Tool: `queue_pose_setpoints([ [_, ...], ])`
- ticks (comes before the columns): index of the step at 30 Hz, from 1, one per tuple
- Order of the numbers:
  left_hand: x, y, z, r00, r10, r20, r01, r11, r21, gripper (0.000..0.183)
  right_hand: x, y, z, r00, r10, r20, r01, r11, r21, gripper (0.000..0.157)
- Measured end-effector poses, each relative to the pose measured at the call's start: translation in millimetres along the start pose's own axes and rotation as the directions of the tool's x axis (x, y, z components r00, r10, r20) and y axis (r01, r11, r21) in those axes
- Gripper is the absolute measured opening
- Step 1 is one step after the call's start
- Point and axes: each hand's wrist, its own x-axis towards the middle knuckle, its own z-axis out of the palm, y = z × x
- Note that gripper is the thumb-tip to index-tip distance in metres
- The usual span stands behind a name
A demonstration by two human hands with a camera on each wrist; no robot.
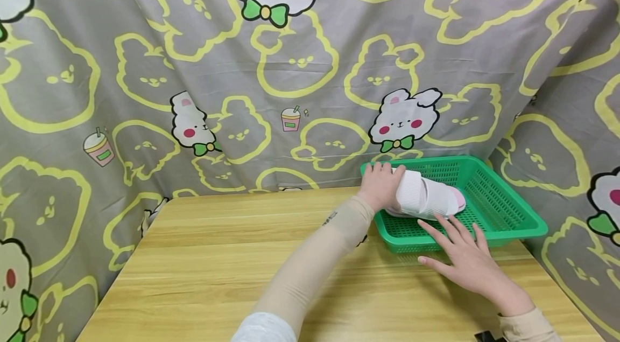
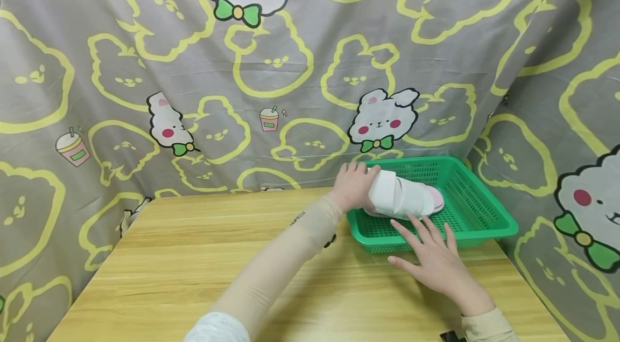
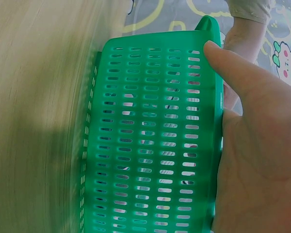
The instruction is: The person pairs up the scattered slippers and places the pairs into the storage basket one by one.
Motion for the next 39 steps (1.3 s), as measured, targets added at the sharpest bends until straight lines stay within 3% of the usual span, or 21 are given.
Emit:
queue_pose_setpoints([
  [39,4.9,22.3,22.3,0.998,0.007,0.061,-0.002,0.997,-0.082,0.103,1.7,0.5,0.4,1.0,-0.008,-0.015,0.007,1.0,-0.014,0.077],
])
